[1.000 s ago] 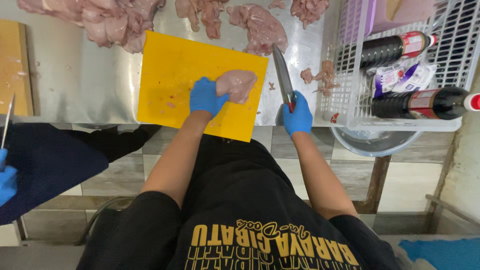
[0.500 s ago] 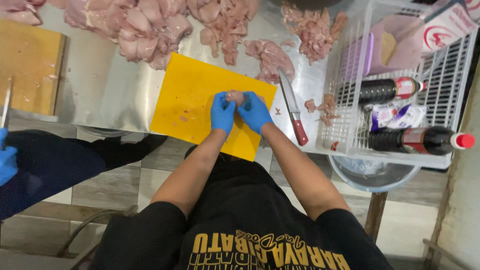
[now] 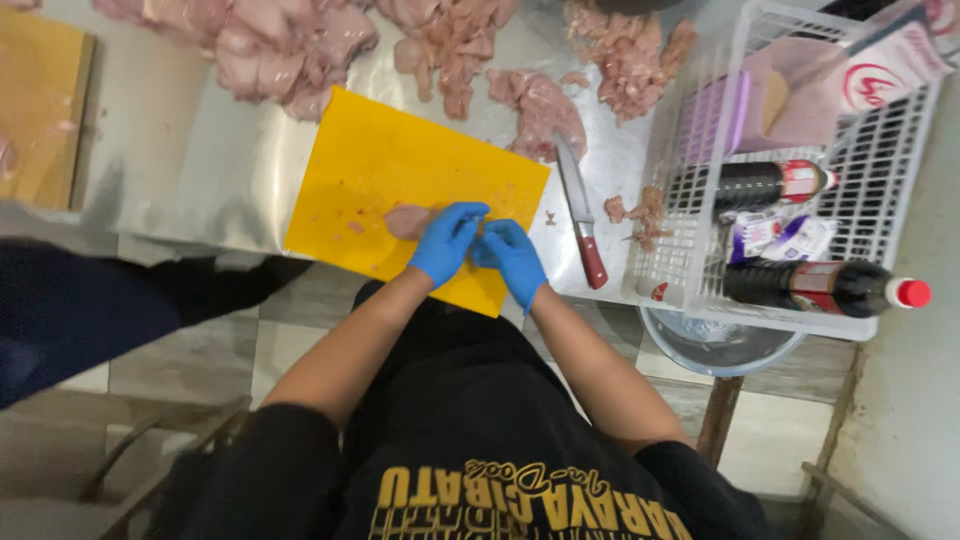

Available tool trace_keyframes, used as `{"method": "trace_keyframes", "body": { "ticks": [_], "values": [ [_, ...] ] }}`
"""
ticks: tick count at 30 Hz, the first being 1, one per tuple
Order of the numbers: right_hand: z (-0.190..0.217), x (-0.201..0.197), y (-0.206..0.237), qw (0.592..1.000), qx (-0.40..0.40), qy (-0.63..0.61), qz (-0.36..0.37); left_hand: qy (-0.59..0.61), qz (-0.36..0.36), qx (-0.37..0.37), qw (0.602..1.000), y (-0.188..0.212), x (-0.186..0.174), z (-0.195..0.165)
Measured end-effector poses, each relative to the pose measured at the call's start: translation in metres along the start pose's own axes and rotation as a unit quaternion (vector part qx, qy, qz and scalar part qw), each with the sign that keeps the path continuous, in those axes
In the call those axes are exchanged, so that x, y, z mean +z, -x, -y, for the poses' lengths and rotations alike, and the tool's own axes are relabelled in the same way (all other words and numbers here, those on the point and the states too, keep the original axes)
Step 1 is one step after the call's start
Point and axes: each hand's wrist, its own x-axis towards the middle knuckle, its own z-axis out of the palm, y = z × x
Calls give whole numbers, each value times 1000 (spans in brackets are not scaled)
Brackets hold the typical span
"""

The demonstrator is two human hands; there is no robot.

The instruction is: The person cuts raw chicken pieces on a yellow cutting board with a knife, trimming and slicing each piece, then moves finished pieces aside onto the stainless steel table and picks up the next piece to continue cutting.

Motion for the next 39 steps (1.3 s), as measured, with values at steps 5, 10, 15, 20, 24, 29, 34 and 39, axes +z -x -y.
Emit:
{"method": "trace_keyframes", "body": {
  "ticks": [5,10,15,20,24,29,34,39],
  "values": [
    [-2,8,14,928,-60,368,7,13,-13,78,997,24,-11,48],
    [6,29,28,836,-108,538,-3,-216,-24,103,971,25,-50,15],
    [17,28,16,828,-189,522,-78,-505,139,77,848,19,-42,-33],
    [27,25,6,739,-81,661,97,-509,15,147,848,41,-17,-15],
    [28,39,1,680,-26,721,130,-523,10,206,827,42,-25,30],
    [28,43,-15,782,-49,618,66,-505,7,262,822,19,-46,48],
    [45,33,-28,862,-105,493,52,-379,-32,241,893,16,-50,-9],
    [99,23,-18,855,-169,490,19,-181,-33,124,975,8,-35,-79]
  ]
}}
